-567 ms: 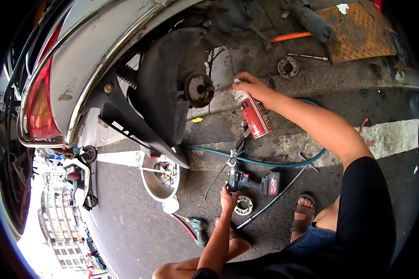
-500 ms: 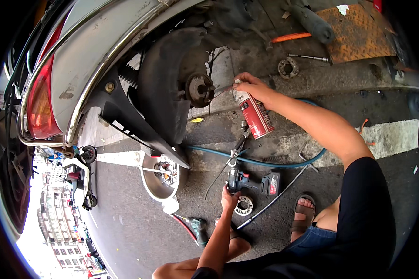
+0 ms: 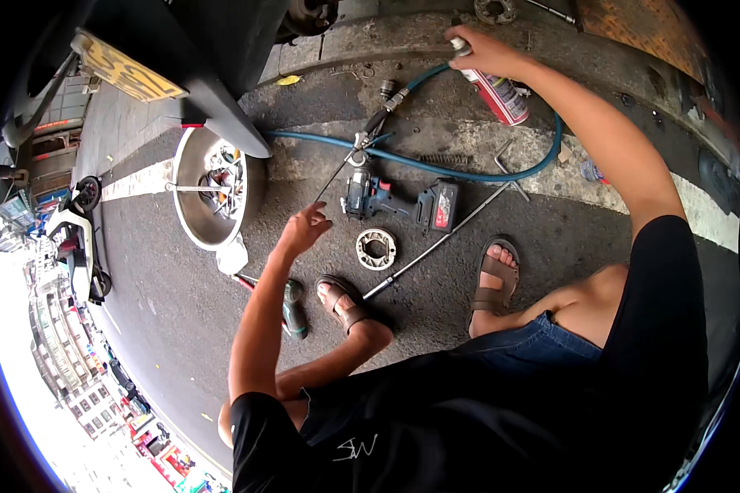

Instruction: The person unpacks new brake shoes, attaches springs between them using pliers, sprays the motorcycle brake hub with an aerosol spray can, and mounts the assembled brake shoes onto the motorcycle.

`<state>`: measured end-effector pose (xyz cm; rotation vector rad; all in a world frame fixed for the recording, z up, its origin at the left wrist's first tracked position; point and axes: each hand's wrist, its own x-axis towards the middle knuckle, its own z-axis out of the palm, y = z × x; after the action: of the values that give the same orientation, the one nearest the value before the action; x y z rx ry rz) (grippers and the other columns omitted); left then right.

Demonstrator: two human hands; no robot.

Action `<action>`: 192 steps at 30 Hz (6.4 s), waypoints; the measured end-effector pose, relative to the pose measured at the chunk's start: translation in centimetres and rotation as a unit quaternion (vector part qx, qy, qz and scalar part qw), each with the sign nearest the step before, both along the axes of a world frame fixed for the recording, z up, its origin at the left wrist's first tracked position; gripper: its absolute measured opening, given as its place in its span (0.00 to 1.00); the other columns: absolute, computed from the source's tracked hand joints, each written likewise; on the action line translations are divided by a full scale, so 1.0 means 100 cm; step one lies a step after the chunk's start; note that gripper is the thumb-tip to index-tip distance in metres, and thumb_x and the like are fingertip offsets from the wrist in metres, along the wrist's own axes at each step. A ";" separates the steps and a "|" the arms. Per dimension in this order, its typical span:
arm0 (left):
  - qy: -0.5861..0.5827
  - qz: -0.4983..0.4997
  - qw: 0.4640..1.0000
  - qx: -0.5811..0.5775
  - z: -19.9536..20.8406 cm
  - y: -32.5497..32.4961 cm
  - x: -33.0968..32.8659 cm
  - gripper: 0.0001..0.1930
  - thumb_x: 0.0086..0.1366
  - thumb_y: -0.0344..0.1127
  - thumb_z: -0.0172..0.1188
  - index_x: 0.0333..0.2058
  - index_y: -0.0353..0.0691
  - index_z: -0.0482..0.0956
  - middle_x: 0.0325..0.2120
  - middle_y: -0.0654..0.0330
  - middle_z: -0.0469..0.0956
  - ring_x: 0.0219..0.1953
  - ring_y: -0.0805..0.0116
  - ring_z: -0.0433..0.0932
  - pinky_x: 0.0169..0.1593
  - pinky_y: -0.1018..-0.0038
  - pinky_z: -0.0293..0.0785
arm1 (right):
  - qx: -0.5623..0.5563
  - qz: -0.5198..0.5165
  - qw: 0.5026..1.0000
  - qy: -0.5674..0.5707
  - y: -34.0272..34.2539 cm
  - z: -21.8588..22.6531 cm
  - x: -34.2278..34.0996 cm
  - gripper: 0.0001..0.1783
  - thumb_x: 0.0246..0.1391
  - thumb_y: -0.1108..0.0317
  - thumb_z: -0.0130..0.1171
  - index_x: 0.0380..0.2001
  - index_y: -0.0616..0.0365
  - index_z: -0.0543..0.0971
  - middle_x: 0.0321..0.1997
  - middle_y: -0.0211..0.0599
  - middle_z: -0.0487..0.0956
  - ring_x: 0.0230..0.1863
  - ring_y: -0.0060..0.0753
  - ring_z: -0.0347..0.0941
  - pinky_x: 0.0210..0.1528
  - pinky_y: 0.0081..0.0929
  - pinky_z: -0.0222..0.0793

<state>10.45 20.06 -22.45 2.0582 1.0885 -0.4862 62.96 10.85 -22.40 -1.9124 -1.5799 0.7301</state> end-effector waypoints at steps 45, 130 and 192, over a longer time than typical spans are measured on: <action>-0.348 0.278 0.794 -0.415 0.048 0.023 -0.023 0.12 0.65 0.30 0.60 0.45 0.35 0.72 0.36 0.55 0.81 0.36 0.70 0.80 0.42 0.74 0.75 | -0.239 0.172 0.876 0.382 0.065 0.058 -0.314 0.19 0.59 0.58 0.59 0.48 0.59 0.73 0.34 0.28 0.77 0.35 0.18 0.71 0.36 0.19 0.67; -0.477 0.527 0.664 -0.230 0.025 0.130 0.276 0.30 0.69 0.60 0.40 0.59 0.45 0.66 0.60 0.64 0.63 0.59 0.63 0.62 0.68 0.50 0.46 | 0.129 -0.253 0.563 0.776 0.099 0.058 -0.091 0.09 0.56 0.64 0.57 0.38 0.54 0.75 0.35 0.34 0.78 0.36 0.26 0.74 0.37 0.28 0.69; -0.459 0.312 0.831 0.031 0.146 0.019 0.270 0.24 0.73 0.49 0.48 0.58 0.38 0.68 0.52 0.58 0.74 0.53 0.66 0.73 0.57 0.66 0.67 | 0.283 -0.058 0.909 0.300 0.060 0.109 -0.138 0.23 0.42 0.61 0.64 0.39 0.62 0.70 0.34 0.54 0.79 0.41 0.60 0.76 0.42 0.47 0.71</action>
<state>37.41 21.95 -7.89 1.5069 1.0428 0.8099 49.20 16.85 -11.51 -1.1896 -1.1105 0.6336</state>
